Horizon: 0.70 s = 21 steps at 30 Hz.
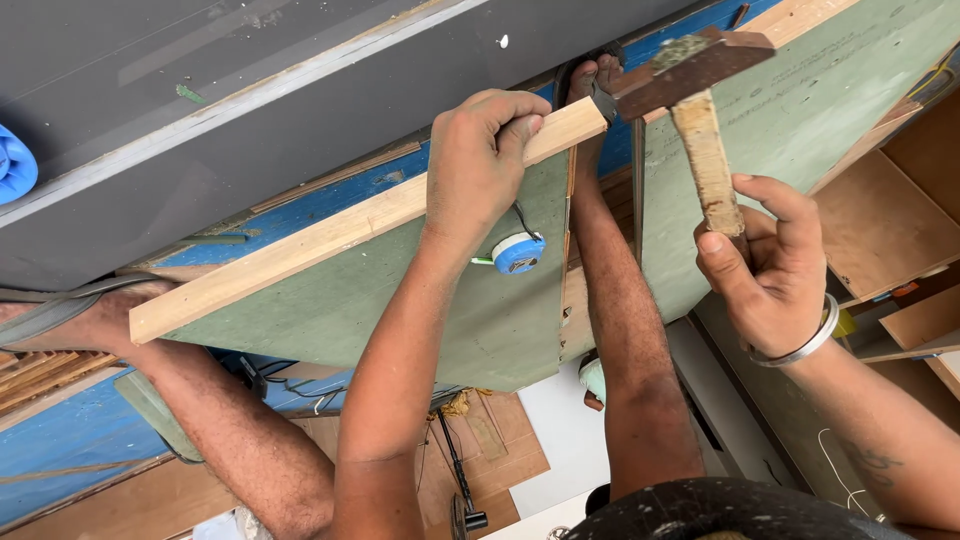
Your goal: Nailing a wooden trim strip onto the edge of a green panel using a hammer.
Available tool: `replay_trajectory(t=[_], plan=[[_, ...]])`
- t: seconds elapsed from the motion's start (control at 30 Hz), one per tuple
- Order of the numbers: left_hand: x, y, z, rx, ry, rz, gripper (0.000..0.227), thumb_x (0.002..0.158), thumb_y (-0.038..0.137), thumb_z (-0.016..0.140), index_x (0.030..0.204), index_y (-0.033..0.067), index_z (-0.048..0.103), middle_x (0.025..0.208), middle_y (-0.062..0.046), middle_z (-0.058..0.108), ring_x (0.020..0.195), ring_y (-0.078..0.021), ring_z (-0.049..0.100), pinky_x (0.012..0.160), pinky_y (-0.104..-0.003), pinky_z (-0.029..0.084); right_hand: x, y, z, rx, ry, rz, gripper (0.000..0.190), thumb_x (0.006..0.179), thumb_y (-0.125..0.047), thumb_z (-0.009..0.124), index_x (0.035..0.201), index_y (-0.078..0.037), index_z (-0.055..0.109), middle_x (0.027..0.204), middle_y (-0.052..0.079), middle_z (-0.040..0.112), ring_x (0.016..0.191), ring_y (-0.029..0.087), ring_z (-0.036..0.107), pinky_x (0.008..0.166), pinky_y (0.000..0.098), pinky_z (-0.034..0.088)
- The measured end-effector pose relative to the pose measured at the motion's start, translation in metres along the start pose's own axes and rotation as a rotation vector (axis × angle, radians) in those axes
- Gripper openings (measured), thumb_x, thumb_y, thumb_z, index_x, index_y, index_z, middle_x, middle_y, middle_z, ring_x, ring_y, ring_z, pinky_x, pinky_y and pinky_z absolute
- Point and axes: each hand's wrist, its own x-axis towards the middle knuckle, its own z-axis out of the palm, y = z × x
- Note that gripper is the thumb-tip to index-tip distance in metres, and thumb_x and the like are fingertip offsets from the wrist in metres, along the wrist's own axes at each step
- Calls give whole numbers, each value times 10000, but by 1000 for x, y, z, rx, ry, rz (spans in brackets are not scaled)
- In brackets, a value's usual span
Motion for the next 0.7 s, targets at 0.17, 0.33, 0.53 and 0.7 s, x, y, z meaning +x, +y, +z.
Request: replay_trajectory(t=[0.17, 0.33, 0.53, 0.7], plan=[[1, 3, -4, 16, -32, -71, 98, 937, 63, 701, 994, 47, 779, 958, -88, 784, 772, -190, 744, 689, -318, 561, 20, -8, -4, -228, -97, -72, 446, 1114, -39, 605, 1479, -98, 355, 951, 80, 611, 689, 66, 482, 587, 214, 387], [-1, -5, -6, 14, -72, 4, 122, 938, 25, 692, 1039, 30, 760, 1008, -102, 769, 856, -202, 755, 751, -331, 596, 38, -31, -2, -559, -63, -78, 468, 1080, -75, 672, 1482, -101, 434, 735, 25, 560, 551, 72, 457, 521, 233, 356], [-1, -8, -6, -68, -98, 10, 267, 922, -32, 702, 1173, 24, 629, 1004, -98, 765, 985, -193, 783, 891, -321, 637, 68, -73, 0, -1002, -150, -183, 463, 1055, -135, 734, 1458, -122, 508, 714, 75, 624, 592, 195, 622, 537, 326, 462], [-2, -17, -1, -49, -89, 7, 354, 926, -21, 722, 1202, 62, 516, 998, -72, 780, 1041, -192, 787, 945, -324, 646, 86, -115, 20, -1169, -220, -276, 438, 967, -104, 746, 1366, -86, 566, 652, 118, 642, 563, 256, 659, 490, 363, 493]])
